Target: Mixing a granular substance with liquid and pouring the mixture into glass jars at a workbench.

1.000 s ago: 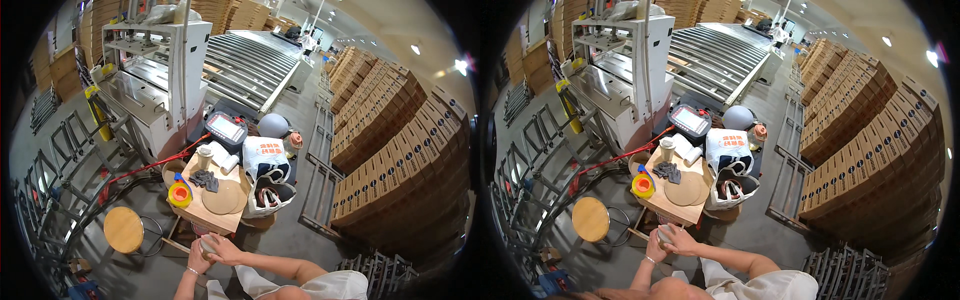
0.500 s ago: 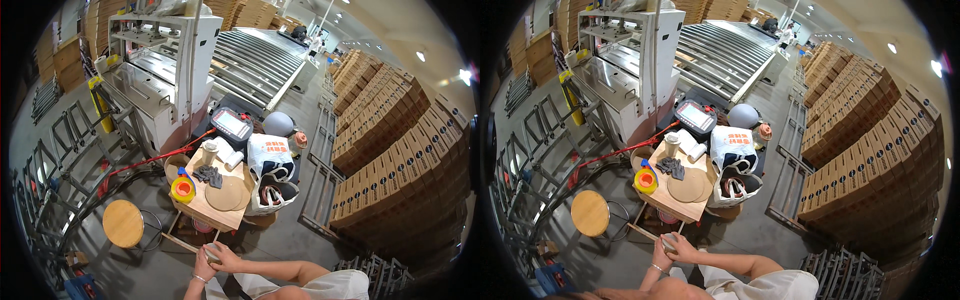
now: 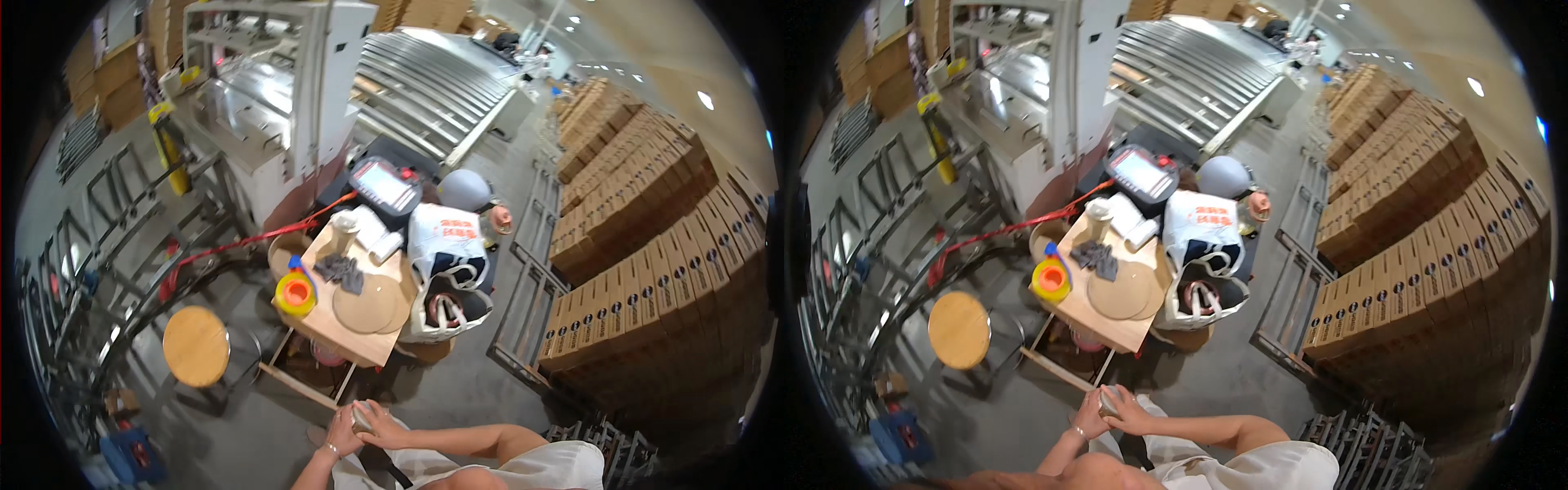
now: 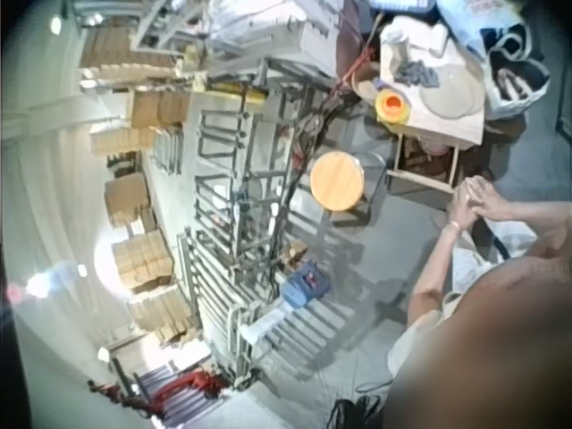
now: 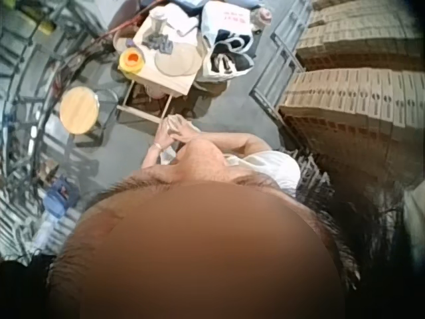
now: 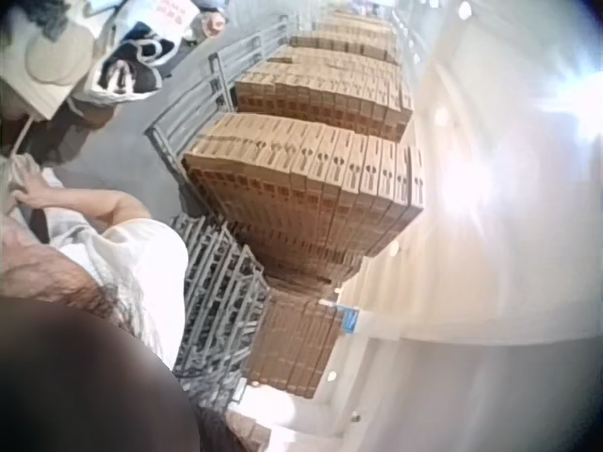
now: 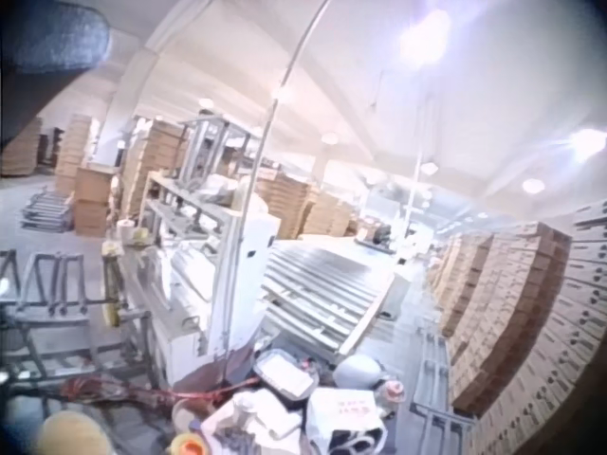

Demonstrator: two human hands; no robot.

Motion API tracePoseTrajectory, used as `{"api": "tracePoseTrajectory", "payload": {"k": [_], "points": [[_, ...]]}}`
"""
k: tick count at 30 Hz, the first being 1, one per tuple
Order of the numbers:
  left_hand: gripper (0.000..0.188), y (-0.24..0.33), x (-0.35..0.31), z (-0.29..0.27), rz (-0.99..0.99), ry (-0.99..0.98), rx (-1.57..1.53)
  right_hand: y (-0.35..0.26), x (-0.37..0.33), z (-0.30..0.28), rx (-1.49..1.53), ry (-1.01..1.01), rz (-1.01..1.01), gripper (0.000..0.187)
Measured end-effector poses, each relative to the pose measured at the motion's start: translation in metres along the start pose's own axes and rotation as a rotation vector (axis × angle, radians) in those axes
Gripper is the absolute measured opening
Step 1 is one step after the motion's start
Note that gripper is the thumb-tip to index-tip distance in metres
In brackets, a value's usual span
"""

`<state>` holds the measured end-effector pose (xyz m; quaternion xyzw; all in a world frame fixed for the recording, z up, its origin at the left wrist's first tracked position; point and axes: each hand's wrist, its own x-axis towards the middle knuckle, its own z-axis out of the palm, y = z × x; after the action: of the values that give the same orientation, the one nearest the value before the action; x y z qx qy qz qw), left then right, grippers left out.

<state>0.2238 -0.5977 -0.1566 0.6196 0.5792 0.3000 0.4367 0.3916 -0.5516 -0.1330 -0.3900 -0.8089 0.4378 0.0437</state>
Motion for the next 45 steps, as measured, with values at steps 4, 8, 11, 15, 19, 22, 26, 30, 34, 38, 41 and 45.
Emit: {"api": "tracePoseTrajectory", "payload": {"k": [4, 8, 11, 15, 19, 22, 26, 30, 34, 38, 41, 45], "points": [[0.091, -0.017, -0.006, 0.013, -0.074, -0.122, -0.062, 0.039, 0.006, -0.016, 0.176, -0.247, -0.14, 0.093], [0.092, -0.011, -0.007, 0.014, -0.104, -0.125, -0.102, 0.027, 0.031, -0.05, 0.301, -0.542, 0.176, 0.085], [0.094, -0.033, -0.021, 0.026, -0.154, -0.106, -0.132, 0.024, 0.043, -0.037, 0.111, -0.595, 0.029, 0.089], [0.095, -0.057, -0.031, 0.039, -0.15, 0.004, -0.158, 0.029, 0.059, -0.012, -0.028, -0.698, 0.102, 0.095], [0.098, -0.091, -0.028, 0.048, -0.198, 0.044, -0.173, 0.03, 0.086, 0.013, -0.111, -0.723, 0.187, 0.096], [0.103, -0.114, -0.018, 0.061, -0.398, 0.224, -0.22, 0.043, 0.11, 0.036, -0.22, -0.519, 0.055, 0.093], [0.098, -0.152, 0.003, 0.069, -0.581, 0.398, -0.117, 0.087, 0.161, 0.079, -0.355, -0.339, 0.002, 0.089], [0.082, -0.221, -0.013, 0.091, -0.766, 0.342, -0.317, 0.13, 0.225, 0.127, -0.516, -0.385, -0.028, 0.088], [0.077, -0.281, -0.029, 0.101, -0.9, 0.208, -0.356, 0.187, 0.267, 0.182, -0.738, -0.496, 0.009, 0.084], [0.073, -0.333, -0.025, 0.106, -0.952, 0.27, -0.488, 0.242, 0.288, 0.235, -0.859, -0.533, 0.007, 0.079], [0.072, -0.356, 0.012, 0.102, -0.926, 0.386, -0.614, 0.273, 0.292, 0.253, -0.933, -0.478, -0.011, 0.072], [0.062, -0.423, 0.035, 0.115, -0.764, 0.725, -0.62, 0.265, 0.297, 0.281, -0.784, -0.528, 0.081, 0.066]]}}
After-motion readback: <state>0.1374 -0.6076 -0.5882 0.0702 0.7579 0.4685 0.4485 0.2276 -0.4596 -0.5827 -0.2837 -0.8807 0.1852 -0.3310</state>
